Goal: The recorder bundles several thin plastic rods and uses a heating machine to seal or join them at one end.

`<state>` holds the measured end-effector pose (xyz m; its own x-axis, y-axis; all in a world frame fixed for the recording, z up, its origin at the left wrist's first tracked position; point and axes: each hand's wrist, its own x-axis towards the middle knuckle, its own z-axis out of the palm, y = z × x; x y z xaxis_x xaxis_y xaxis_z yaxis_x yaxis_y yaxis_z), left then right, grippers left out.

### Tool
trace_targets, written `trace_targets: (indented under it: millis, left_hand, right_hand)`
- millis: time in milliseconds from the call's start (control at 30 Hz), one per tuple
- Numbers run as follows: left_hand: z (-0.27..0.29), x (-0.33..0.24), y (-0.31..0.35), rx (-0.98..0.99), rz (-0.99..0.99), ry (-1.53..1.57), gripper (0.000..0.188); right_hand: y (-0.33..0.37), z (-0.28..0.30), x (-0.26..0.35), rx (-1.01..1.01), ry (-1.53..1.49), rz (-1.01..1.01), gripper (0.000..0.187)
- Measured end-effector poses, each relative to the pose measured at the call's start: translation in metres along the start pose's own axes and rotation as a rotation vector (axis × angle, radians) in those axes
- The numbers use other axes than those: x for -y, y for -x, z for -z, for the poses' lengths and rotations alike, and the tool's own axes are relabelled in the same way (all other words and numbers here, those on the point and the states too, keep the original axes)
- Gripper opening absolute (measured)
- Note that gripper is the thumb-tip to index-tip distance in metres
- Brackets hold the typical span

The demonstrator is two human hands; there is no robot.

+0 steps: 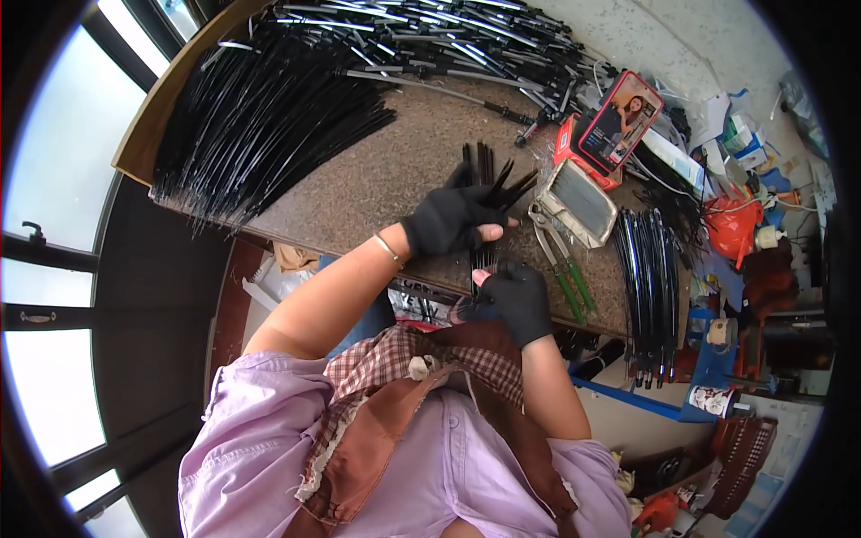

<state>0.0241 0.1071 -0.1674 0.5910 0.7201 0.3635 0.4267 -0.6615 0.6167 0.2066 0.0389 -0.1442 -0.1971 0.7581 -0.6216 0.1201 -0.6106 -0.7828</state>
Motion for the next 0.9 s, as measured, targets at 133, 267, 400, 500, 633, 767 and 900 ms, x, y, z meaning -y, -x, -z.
trace_targets:
  millis: [133,267,400,500,633,767,900]
  left_hand:
    - [-0.007,-0.033,0.017,-0.193,-0.062,-0.416,0.035]
    - [-0.007,-0.045,0.033,-0.252,0.016,-0.018,0.025]
    - [0.008,-0.016,0.074,-0.314,0.187,0.265,0.024]
    - [0.035,-0.001,0.104,-0.403,0.371,0.519,0.022]
    - [0.033,-0.031,0.075,-0.368,0.237,0.321,0.021]
    - [0.025,-0.029,0.055,-0.163,0.172,-0.058,0.023]
    - [0.003,-0.034,0.024,-0.188,0.030,-0.119,0.026]
  right_hand:
    - [-0.003,0.002,-0.012,0.186,-0.117,0.154,0.013]
    - [-0.011,0.005,-0.019,0.181,-0.095,0.129,0.010]
    - [-0.001,0.034,-0.021,-0.002,0.088,0.305,0.010]
    - [0.015,0.033,-0.007,0.014,0.129,0.282,0.010]
    - [0.005,0.010,0.002,0.009,0.087,0.156,0.009]
    - [-0.002,0.006,0.001,-0.009,0.063,0.123,0.009]
    - [-0.013,-0.001,-0.020,-0.077,0.087,0.236,0.009]
